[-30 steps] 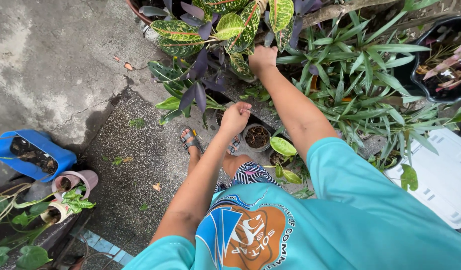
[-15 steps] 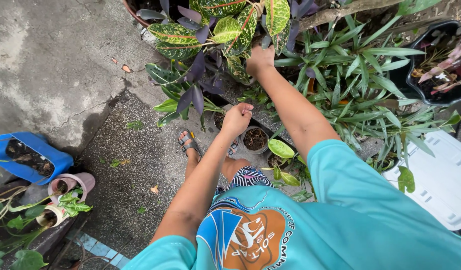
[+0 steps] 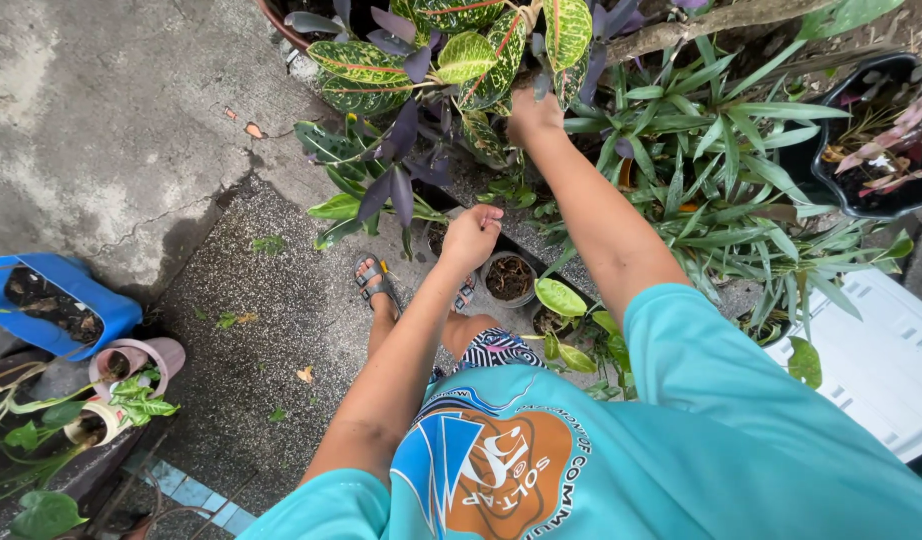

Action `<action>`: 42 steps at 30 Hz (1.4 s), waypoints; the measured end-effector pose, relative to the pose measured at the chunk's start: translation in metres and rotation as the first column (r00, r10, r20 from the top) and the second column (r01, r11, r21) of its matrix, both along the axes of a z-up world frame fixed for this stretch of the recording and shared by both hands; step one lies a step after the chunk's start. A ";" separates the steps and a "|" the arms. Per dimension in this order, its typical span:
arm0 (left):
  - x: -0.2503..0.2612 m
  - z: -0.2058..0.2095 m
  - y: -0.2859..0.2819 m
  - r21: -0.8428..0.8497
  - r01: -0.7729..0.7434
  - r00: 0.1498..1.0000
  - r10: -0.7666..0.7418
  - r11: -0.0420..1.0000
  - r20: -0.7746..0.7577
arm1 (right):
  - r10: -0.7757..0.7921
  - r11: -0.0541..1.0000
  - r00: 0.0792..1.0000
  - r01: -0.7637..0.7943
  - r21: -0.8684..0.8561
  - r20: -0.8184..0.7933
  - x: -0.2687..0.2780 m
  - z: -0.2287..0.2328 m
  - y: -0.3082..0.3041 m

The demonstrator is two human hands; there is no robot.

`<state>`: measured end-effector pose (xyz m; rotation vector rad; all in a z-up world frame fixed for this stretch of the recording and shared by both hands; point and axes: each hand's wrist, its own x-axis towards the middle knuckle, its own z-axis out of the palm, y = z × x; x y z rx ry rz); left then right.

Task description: Watering various potted plants in a garden using a cup and pruning some leaves with scissors.

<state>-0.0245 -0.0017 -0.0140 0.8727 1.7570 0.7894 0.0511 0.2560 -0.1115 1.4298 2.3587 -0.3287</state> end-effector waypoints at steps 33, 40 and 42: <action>-0.007 -0.001 0.000 -0.011 0.042 0.999 -0.042 0.999 -0.002 | -0.100 0.994 0.962 0.109 0.024 -0.255 0.046 0.075 -0.038; -0.005 0.005 -0.009 0.019 0.065 0.998 -0.065 0.998 -0.004 | -0.255 0.965 0.829 0.248 -0.081 -0.498 0.110 0.111 -0.085; -0.005 0.006 -0.013 0.029 0.093 0.996 -0.093 0.995 -0.011 | -0.329 0.942 0.786 0.310 -0.127 -0.522 0.125 0.118 -0.104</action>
